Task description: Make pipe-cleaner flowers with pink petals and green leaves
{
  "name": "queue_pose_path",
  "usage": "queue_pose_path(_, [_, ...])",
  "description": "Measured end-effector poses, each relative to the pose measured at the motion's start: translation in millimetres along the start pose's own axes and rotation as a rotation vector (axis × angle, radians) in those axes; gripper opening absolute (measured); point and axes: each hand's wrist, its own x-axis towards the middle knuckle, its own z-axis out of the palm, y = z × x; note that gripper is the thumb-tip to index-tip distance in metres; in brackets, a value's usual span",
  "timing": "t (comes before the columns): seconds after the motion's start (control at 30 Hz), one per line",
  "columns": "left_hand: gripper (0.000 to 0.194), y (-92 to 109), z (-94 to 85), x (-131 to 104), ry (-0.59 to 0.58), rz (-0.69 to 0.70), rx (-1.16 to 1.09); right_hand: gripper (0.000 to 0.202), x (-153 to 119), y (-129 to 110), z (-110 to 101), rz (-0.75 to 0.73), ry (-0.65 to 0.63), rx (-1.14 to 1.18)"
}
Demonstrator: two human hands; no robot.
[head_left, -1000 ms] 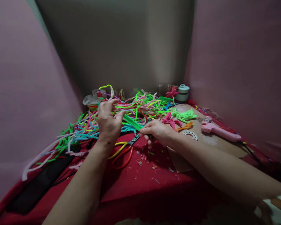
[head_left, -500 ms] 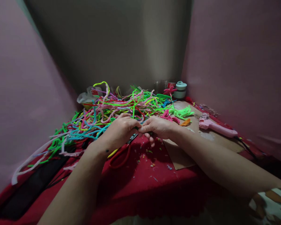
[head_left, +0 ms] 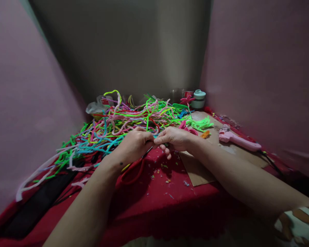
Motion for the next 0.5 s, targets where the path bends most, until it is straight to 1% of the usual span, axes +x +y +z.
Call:
queue_pose_path(0.07, [0.017,0.8,-0.2,1.3,0.026,-0.036,-0.038,0.023,0.1,-1.1,-0.2,0.001,0.000,0.042])
queue_pose_path(0.13, [0.016,1.2,-1.5,2.9,0.068,-0.088,-0.083,0.035,-0.2,-3.4,-0.5,-0.001,0.022,0.096])
queue_pose_path(0.23, [0.016,-0.3,-4.3,4.7,0.111,-0.187,-0.179,0.054,-0.7,-7.6,-0.8,-0.002,0.095,0.148])
queue_pose_path(0.3, [0.017,-2.3,-5.6,4.8,0.139,-0.267,-0.210,0.061,-0.5,-9.0,-0.7,-0.005,0.154,0.166])
queue_pose_path(0.37, [0.018,-4.0,-6.0,4.5,0.181,-0.336,-0.205,0.058,0.4,-8.3,0.2,-0.052,0.225,0.166])
queue_pose_path(0.5, [0.019,-3.8,-5.6,4.9,0.238,-0.443,-0.234,0.029,3.3,-2.4,5.4,-0.281,0.354,0.126])
